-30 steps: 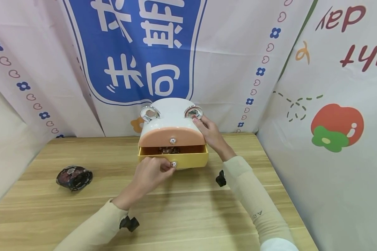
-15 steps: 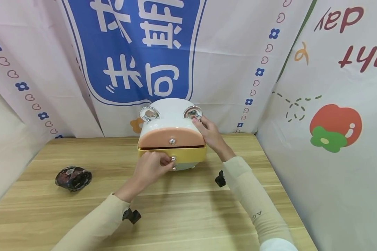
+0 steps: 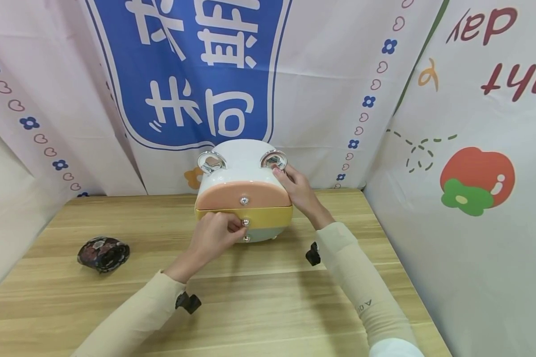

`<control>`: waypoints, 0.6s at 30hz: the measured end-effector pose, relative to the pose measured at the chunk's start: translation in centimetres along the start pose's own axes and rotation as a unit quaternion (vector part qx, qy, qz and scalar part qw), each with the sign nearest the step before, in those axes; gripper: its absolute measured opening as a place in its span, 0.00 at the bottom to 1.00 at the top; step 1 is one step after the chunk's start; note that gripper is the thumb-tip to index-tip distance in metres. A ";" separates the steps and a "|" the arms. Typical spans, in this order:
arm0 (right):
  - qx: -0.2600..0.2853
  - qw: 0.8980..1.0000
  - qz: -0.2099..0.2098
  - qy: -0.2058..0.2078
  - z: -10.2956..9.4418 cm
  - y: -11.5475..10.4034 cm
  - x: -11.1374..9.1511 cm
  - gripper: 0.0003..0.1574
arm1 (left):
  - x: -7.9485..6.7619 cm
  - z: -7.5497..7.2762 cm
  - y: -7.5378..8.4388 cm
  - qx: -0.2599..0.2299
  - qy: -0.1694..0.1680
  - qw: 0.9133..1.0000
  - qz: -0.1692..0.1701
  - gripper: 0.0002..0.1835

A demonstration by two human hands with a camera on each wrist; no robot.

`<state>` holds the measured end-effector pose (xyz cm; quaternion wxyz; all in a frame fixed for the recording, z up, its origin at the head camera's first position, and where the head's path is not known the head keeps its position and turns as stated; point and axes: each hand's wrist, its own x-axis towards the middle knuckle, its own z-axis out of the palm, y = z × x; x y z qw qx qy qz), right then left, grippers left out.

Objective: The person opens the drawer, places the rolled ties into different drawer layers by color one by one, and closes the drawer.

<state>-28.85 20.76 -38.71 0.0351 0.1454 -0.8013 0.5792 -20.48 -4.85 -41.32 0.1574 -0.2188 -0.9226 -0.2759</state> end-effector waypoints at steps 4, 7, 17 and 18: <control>0.003 1.000 0.000 0.001 0.0 0.0 0.0 0.33 | 0.1 0.0 -0.1 -0.002 -0.001 1.000 -0.001 0.05; 0.005 1.000 0.002 0.001 0.1 -0.1 0.0 0.33 | 0.3 0.0 -0.2 0.000 0.000 1.000 -0.002 0.05; 0.002 1.000 0.006 -0.001 0.0 0.1 0.1 0.34 | 0.3 0.0 -0.1 0.001 0.000 1.000 0.001 0.05; 0.003 1.000 0.007 0.000 0.0 0.1 0.1 0.34 | 0.2 0.0 -0.1 0.002 0.001 1.000 0.002 0.05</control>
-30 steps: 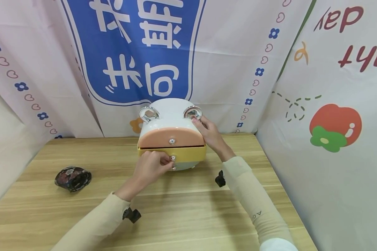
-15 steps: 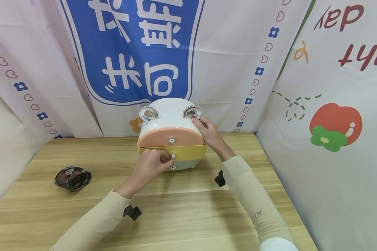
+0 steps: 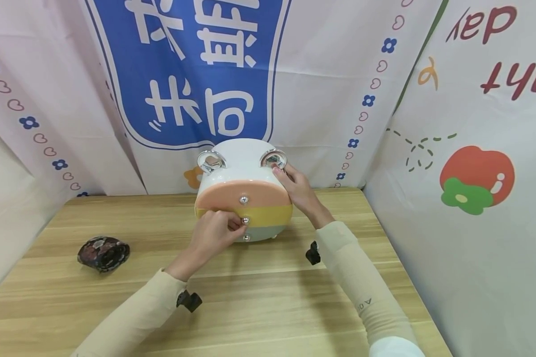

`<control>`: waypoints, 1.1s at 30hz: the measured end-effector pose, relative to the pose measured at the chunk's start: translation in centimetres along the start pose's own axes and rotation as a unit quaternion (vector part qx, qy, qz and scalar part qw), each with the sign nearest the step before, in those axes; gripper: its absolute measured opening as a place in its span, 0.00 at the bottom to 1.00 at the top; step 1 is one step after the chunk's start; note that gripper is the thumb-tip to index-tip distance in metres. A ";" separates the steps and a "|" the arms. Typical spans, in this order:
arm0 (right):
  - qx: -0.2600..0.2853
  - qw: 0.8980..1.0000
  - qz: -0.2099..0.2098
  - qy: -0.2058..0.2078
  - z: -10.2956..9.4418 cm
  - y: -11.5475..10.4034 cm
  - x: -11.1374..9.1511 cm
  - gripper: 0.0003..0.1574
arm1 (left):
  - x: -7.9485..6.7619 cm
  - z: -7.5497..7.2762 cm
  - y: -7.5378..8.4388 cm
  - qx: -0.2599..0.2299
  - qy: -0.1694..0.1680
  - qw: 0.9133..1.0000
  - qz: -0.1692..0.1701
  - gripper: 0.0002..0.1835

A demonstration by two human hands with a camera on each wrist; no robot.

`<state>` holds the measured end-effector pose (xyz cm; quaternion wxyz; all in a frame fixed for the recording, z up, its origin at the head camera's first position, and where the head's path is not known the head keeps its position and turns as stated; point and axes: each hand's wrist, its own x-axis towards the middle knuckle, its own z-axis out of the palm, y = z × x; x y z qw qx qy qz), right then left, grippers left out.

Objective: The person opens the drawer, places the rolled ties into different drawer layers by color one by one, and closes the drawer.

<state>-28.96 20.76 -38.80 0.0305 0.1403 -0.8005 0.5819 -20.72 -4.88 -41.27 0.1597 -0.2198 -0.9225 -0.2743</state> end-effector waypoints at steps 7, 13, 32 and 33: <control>-0.005 1.000 0.000 0.000 0.0 -0.3 0.0 0.34 | -1.0 0.3 -0.2 0.003 0.005 1.000 0.004 0.06; -0.002 1.000 -0.007 0.003 0.1 -0.3 0.0 0.33 | -2.2 1.1 -0.8 -0.011 -0.027 0.999 -0.042 0.07; 0.007 1.000 -0.005 0.006 0.1 -0.2 -0.2 0.34 | -3.5 4.5 -1.1 -0.004 -0.049 0.990 -0.130 0.18; 0.008 1.000 -0.005 0.005 0.1 -0.2 -0.2 0.34 | -3.5 4.6 -1.1 -0.004 -0.049 0.990 -0.130 0.19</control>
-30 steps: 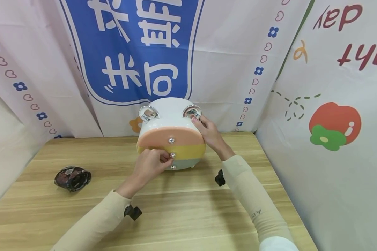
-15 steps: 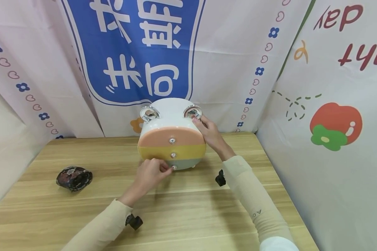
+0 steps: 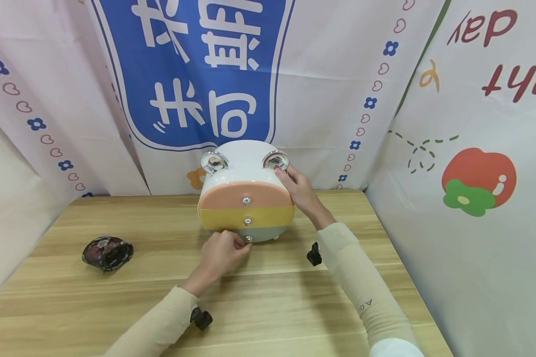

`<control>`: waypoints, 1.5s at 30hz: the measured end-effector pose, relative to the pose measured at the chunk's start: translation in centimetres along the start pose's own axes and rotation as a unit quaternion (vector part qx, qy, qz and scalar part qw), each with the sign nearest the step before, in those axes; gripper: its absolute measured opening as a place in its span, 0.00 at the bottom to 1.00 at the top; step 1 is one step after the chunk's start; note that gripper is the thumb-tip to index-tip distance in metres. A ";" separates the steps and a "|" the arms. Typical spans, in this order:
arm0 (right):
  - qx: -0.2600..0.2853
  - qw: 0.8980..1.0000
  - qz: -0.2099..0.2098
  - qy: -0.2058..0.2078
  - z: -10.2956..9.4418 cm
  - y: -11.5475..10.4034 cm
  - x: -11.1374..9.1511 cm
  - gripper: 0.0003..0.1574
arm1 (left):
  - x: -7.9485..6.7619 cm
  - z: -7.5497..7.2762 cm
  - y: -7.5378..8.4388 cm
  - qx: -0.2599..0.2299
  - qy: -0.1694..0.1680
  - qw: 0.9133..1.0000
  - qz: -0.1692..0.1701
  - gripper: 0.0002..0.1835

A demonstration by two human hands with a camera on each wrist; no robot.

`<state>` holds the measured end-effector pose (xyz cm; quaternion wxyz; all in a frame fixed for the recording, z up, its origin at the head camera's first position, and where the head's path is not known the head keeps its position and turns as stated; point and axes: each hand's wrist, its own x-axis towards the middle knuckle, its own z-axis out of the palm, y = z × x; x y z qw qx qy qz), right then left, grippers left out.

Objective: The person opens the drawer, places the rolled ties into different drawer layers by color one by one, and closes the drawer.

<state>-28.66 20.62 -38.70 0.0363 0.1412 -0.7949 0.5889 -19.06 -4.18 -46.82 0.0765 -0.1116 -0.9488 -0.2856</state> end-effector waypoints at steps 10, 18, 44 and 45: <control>-0.002 1.000 -0.003 0.003 0.0 0.2 0.0 0.33 | 0.6 1.0 -0.1 0.010 0.009 1.000 -0.006 0.25; 0.000 1.000 -0.001 0.005 0.1 0.2 0.1 0.33 | 0.9 1.5 0.0 0.018 0.010 1.000 -0.011 0.31; -0.003 1.000 0.005 0.004 -0.1 0.0 -0.1 0.33 | 1.0 1.6 0.6 0.055 0.030 0.998 -0.009 0.29; -0.002 1.000 0.005 0.005 -0.1 0.1 -0.1 0.34 | 1.0 1.6 0.6 0.055 0.030 0.998 -0.008 0.29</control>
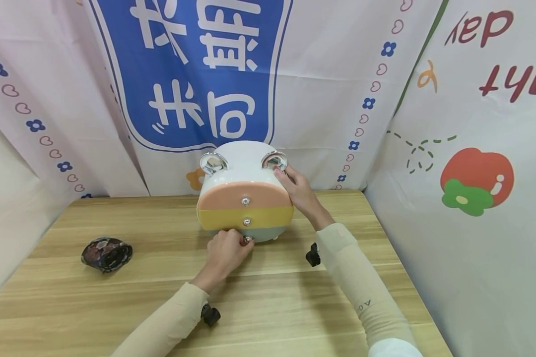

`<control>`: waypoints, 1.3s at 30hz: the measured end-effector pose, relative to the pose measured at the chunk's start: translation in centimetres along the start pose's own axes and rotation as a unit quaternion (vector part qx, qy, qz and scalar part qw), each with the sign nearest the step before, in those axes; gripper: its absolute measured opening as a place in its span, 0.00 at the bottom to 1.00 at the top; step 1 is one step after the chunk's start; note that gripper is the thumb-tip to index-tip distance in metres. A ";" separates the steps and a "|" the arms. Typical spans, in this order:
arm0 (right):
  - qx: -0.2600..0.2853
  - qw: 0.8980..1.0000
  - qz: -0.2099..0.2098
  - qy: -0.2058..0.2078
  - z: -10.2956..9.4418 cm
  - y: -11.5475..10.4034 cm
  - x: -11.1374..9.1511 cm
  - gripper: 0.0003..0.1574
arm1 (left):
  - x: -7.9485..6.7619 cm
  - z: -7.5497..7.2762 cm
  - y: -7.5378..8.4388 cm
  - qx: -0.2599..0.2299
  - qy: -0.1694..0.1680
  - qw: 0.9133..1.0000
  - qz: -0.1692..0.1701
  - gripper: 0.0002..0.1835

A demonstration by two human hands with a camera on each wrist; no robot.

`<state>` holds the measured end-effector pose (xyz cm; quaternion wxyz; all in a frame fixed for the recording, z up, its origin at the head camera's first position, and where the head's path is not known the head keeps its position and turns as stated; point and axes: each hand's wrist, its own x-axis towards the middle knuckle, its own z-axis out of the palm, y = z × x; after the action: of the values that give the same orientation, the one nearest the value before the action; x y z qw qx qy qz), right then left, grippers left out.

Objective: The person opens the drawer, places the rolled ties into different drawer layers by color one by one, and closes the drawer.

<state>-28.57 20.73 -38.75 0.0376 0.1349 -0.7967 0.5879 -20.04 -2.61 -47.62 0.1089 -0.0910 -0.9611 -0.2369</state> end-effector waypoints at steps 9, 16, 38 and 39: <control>-0.001 1.000 -0.003 0.001 0.1 0.0 0.0 0.35 | 0.0 -0.1 0.1 0.012 0.001 1.000 0.004 0.28; 0.001 1.000 0.001 -0.002 0.1 -0.1 0.2 0.37 | 0.0 -0.2 0.1 0.008 0.002 1.000 0.008 0.28; -0.010 1.000 0.000 -0.007 0.0 0.1 0.1 0.37 | 0.1 0.3 0.0 0.018 0.013 1.000 0.005 0.31; -0.010 1.000 0.000 -0.007 0.0 0.2 0.1 0.37 | 0.1 0.3 0.0 0.020 0.014 1.000 0.006 0.30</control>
<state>-28.70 20.79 -38.87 0.0332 0.1381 -0.8027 0.5792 -20.19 -2.45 -47.89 0.1254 -0.0917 -0.9634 -0.2184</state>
